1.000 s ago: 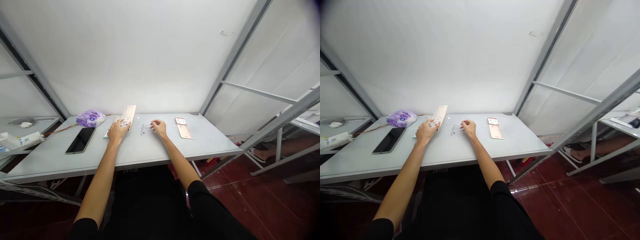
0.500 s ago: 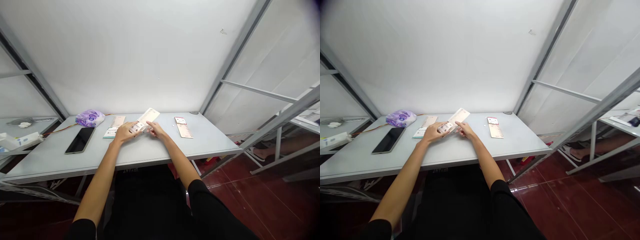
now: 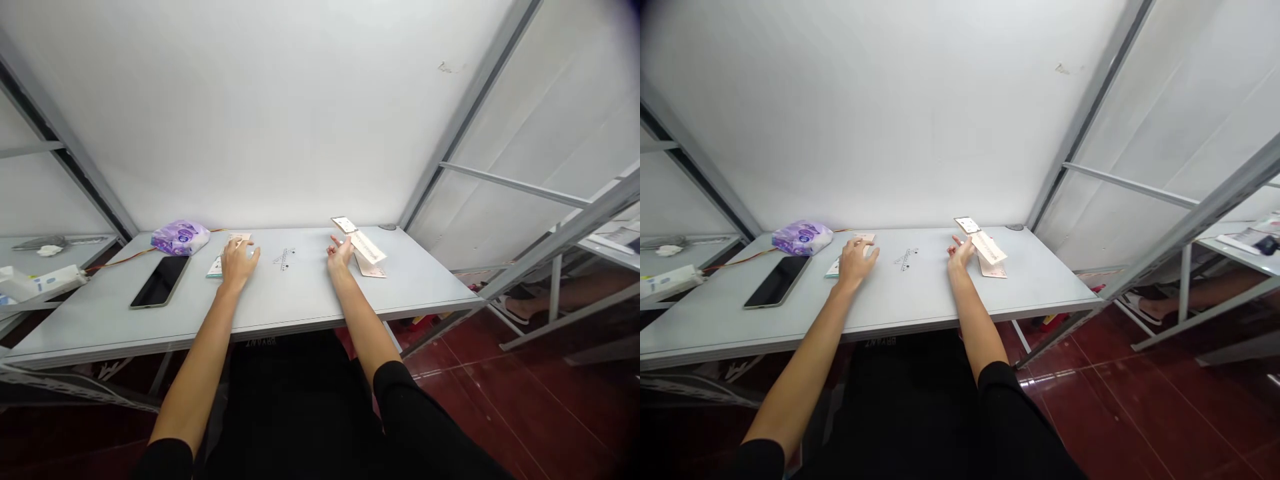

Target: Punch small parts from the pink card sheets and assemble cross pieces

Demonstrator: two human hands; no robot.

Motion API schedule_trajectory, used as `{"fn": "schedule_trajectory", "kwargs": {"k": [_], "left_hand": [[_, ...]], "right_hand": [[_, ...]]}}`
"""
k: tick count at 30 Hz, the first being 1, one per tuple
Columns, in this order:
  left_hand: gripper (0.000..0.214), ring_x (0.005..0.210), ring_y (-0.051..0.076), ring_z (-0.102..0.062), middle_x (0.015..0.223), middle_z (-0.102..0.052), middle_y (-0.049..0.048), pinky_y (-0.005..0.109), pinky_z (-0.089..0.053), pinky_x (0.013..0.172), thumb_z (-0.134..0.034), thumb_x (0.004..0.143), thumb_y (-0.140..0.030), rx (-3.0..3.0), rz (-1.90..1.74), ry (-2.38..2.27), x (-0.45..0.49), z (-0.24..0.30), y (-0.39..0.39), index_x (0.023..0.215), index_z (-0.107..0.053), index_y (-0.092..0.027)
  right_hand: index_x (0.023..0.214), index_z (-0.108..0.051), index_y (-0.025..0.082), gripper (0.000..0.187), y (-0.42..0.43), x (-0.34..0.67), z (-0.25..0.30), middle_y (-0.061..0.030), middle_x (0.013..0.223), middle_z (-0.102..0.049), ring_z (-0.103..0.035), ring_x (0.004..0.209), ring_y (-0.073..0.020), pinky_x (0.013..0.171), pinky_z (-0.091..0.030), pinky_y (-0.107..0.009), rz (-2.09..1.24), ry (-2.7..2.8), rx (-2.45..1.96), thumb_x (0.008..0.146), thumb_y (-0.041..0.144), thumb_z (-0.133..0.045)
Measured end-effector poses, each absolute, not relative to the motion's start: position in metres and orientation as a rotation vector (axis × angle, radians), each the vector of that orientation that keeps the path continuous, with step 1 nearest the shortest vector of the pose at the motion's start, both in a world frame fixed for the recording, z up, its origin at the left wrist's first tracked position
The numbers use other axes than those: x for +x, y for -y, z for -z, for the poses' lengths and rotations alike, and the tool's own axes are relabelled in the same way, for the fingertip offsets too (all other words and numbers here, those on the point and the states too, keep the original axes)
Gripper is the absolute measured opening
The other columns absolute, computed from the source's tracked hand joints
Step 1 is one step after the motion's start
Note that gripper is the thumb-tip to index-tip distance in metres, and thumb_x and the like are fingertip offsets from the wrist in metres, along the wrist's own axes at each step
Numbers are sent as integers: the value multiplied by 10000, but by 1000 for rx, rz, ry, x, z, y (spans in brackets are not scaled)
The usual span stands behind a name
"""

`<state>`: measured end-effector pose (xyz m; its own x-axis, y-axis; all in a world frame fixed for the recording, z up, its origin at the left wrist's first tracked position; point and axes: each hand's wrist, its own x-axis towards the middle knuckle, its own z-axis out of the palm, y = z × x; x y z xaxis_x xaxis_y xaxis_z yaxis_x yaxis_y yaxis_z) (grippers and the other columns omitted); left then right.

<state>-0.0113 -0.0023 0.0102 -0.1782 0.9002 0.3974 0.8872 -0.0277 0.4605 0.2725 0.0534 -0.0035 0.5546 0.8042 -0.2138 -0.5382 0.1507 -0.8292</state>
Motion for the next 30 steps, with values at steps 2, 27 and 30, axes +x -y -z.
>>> {"fn": "schedule_trajectory", "kwargs": {"k": [2, 27, 30], "left_hand": [[478, 1396, 412, -437, 1529, -467, 190, 591, -351, 1135, -624, 881, -459, 1898, -908, -2376, -19, -8, 4, 1292, -670, -219], [477, 1279, 262, -599, 1413, -626, 90, 399, -415, 1175, -498, 944, -409, 2053, -1137, -1738, 3, 5, -4, 1333, -703, -224], [496, 1323, 286, -567, 1428, -584, 95, 420, -412, 1191, -592, 894, -423, 2148, -1094, -1632, 10, 8, -1, 1344, -700, -245]], "right_hand": [[1283, -372, 295, 366, -55, 279, 8, -45, 938, -709, -451, 442, -101, 457, -445, -220, -958, 352, -1092, 1013, 515, -260], [1358, -466, 268, 595, -13, 219, -3, 13, 821, -752, -581, 403, -103, 413, -469, -214, -1090, 1464, -1131, 870, 514, -700], [1401, -403, 273, 687, -20, 217, 2, 39, 792, -739, -595, 410, -111, 402, -464, -207, -1143, 1421, -1133, 824, 431, -742]]}}
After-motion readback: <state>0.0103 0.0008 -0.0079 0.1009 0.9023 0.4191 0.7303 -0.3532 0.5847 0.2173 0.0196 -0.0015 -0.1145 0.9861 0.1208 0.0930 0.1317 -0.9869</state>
